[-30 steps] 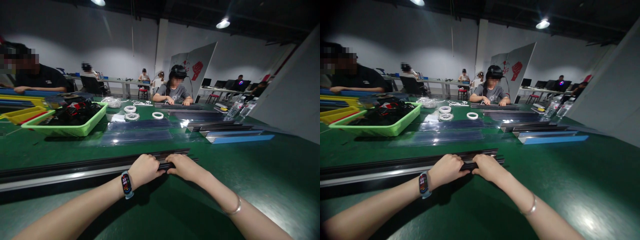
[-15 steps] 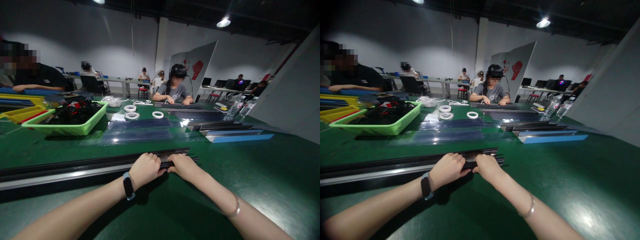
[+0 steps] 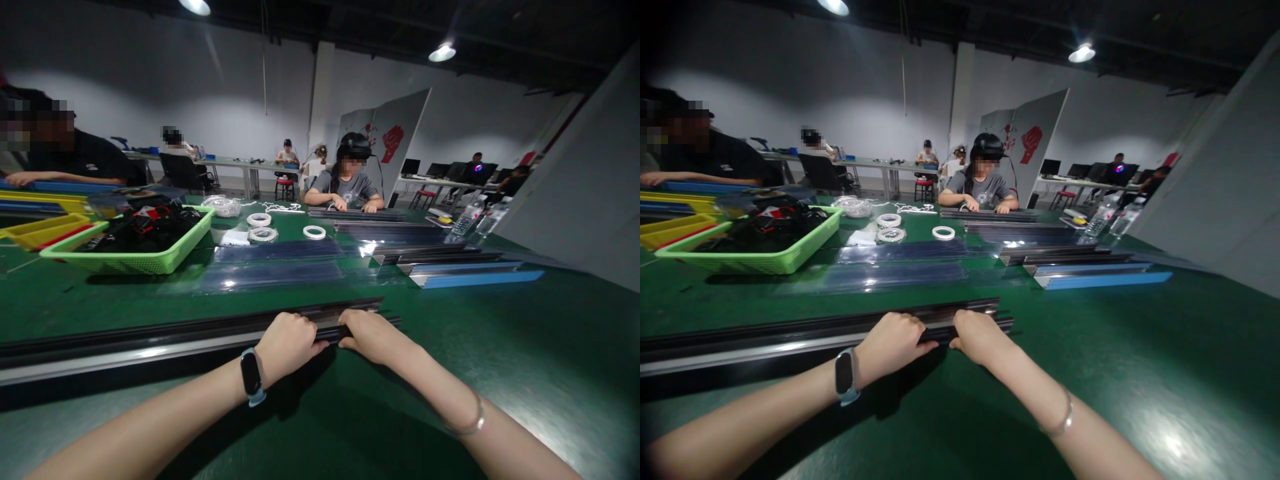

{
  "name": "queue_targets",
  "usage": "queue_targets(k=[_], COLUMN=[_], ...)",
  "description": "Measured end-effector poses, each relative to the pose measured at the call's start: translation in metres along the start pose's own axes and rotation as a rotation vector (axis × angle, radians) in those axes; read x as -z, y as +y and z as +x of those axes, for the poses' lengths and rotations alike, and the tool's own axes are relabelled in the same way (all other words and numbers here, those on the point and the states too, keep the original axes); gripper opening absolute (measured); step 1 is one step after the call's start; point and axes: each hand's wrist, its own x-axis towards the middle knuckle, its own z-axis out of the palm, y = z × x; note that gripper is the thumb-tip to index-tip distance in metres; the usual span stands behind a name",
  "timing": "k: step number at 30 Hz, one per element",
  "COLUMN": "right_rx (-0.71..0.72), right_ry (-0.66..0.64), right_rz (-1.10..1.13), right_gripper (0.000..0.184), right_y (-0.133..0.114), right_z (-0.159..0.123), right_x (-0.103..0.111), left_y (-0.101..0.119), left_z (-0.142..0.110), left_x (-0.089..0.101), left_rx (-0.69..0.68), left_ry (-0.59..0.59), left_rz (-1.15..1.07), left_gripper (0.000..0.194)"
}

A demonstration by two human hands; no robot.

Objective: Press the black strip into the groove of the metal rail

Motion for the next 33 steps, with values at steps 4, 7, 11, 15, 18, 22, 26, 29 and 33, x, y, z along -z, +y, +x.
queue_targets(k=[4, 7, 11, 15, 18, 22, 26, 29, 33], right_rx=[0.145, 0.193, 0.14, 0.091, 0.059, 0.005, -0.039, -0.021, 0.116], right_ry=[0.071, 0.117, 0.135, 0.135, 0.121, 0.093, 0.076, 0.077, 0.053], right_rz=[0.018, 0.018, -0.002, -0.022, -0.028, -0.035, -0.046, -0.044, 0.004], right_gripper=[0.031, 0.026, 0.027, 0.029, 0.03, 0.029, 0.025, 0.026, 0.024], right_y=[0.003, 0.004, -0.001, -0.007, -0.008, -0.006, -0.003, 0.0, 0.006], right_z=[0.004, 0.009, 0.011, 0.008, 0.006, 0.005, 0.004, 0.002, 0.004], right_x=[-0.007, -0.013, -0.018, -0.017, -0.014, -0.009, -0.005, -0.002, -0.001], left_y=[0.0, 0.001, 0.005, 0.007, 0.008, 0.009, 0.009, 0.009, 0.008], left_z=[0.001, 0.001, 0.0, -0.002, -0.003, -0.004, -0.003, -0.003, -0.003], left_x=[0.0, 0.001, 0.003, 0.004, 0.005, 0.004, 0.002, 0.001, 0.0], left_rx=[-0.011, -0.015, -0.011, -0.007, 0.004, 0.017, 0.031, 0.033, 0.028], left_ry=[-0.004, -0.005, 0.007, 0.019, 0.026, 0.028, 0.032, 0.035, 0.036], left_rz=[-0.004, -0.005, 0.009, 0.027, 0.041, 0.051, 0.049, 0.041, 0.029], left_gripper=[0.033, 0.03, 0.029, 0.027, 0.028, 0.029, 0.036, 0.038, 0.037])
